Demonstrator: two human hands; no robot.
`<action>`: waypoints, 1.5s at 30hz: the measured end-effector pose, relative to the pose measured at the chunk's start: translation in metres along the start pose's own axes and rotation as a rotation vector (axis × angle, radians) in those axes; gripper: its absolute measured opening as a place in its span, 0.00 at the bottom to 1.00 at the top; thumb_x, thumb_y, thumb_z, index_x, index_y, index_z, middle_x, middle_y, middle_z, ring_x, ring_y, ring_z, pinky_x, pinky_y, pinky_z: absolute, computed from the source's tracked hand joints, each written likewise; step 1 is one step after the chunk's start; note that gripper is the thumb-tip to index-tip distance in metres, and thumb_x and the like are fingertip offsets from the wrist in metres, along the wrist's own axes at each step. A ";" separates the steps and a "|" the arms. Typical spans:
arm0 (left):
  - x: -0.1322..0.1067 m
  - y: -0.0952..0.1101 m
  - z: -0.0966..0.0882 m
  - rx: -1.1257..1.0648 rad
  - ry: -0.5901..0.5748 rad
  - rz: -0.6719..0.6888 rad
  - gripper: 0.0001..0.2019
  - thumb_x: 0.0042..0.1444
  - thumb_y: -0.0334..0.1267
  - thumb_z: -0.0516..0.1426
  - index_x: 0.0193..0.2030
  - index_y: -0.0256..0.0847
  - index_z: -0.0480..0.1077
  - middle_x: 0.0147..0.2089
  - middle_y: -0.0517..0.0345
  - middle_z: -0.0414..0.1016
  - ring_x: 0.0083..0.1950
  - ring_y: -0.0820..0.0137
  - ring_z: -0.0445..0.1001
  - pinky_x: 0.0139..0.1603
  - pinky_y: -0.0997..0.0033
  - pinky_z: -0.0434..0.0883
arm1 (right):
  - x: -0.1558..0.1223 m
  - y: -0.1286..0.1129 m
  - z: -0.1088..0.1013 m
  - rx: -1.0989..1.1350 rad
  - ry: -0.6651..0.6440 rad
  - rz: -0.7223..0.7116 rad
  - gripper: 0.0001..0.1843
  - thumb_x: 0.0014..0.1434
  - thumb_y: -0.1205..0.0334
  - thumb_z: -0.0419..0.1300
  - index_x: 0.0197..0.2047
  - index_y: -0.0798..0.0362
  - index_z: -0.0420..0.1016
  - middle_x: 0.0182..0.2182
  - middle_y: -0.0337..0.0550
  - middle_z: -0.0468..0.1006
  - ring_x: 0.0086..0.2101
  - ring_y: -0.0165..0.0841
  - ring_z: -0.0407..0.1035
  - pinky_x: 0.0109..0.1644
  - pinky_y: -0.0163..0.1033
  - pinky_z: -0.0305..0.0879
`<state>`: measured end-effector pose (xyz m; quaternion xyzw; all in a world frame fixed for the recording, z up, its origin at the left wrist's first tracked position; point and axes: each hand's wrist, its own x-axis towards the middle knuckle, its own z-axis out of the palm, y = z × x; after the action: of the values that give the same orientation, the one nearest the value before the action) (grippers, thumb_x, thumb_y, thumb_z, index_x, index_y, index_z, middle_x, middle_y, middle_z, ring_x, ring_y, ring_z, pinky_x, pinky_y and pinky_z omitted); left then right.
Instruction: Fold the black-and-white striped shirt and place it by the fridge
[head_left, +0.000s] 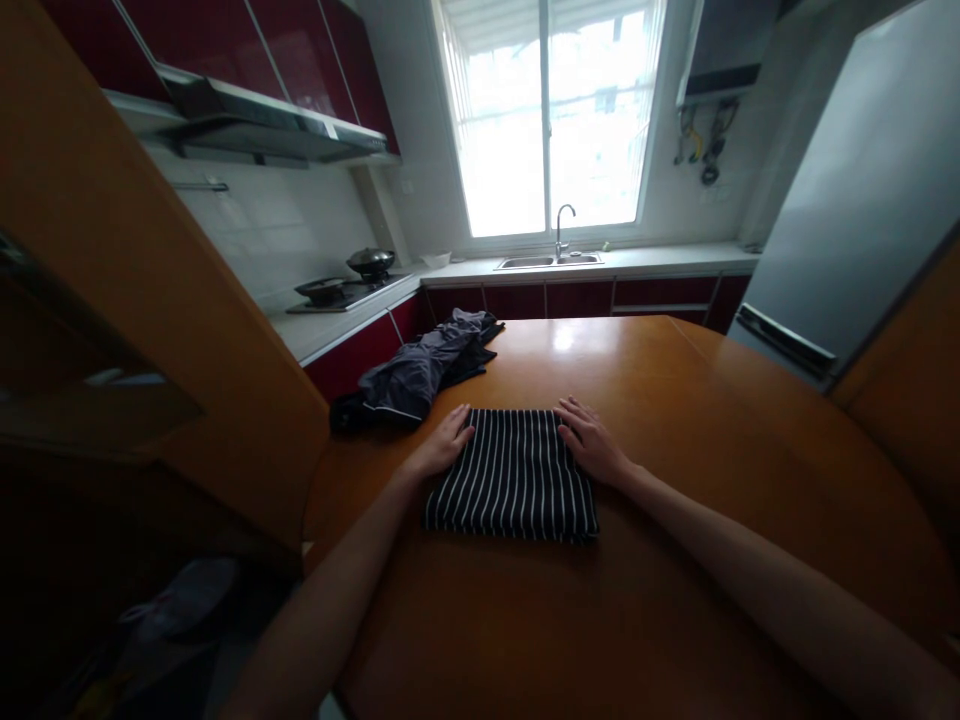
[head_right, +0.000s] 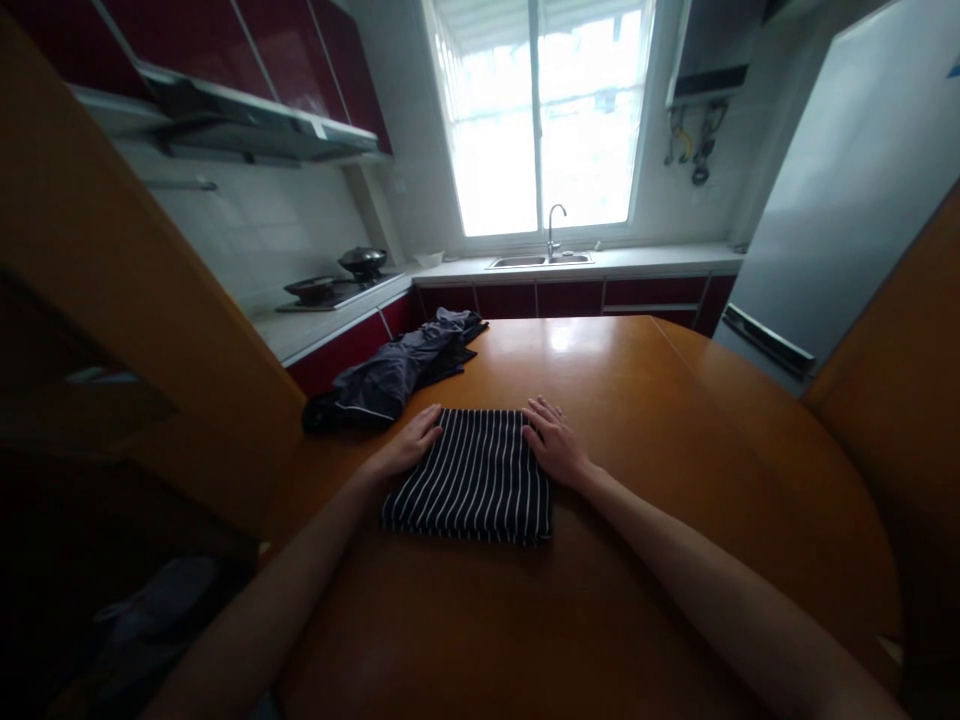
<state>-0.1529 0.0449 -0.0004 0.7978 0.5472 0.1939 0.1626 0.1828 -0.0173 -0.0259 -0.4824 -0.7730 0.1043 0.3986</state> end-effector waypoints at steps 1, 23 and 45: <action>0.001 -0.001 -0.005 -0.045 0.073 -0.046 0.28 0.65 0.43 0.50 0.67 0.29 0.65 0.70 0.39 0.63 0.70 0.59 0.63 0.69 0.62 0.59 | 0.001 0.003 -0.001 0.004 0.049 0.027 0.25 0.71 0.53 0.48 0.65 0.54 0.70 0.66 0.54 0.66 0.69 0.43 0.52 0.72 0.56 0.47; -0.011 0.020 -0.019 -0.170 0.151 -0.228 0.07 0.52 0.38 0.61 0.27 0.39 0.73 0.29 0.56 0.77 0.33 0.66 0.74 0.35 0.71 0.66 | 0.005 0.018 -0.002 0.045 0.167 0.131 0.21 0.68 0.55 0.48 0.55 0.53 0.75 0.53 0.54 0.75 0.55 0.43 0.69 0.62 0.51 0.64; -0.024 0.023 -0.027 -0.254 -0.043 -0.370 0.17 0.47 0.48 0.68 0.35 0.36 0.74 0.31 0.53 0.78 0.32 0.63 0.76 0.30 0.71 0.68 | 0.005 -0.006 -0.023 -0.011 0.055 0.512 0.20 0.63 0.60 0.54 0.56 0.55 0.73 0.38 0.51 0.82 0.37 0.41 0.77 0.43 0.44 0.70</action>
<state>-0.1551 0.0154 0.0311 0.6609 0.6519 0.2112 0.3060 0.1946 -0.0208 -0.0048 -0.6671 -0.6150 0.1845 0.3777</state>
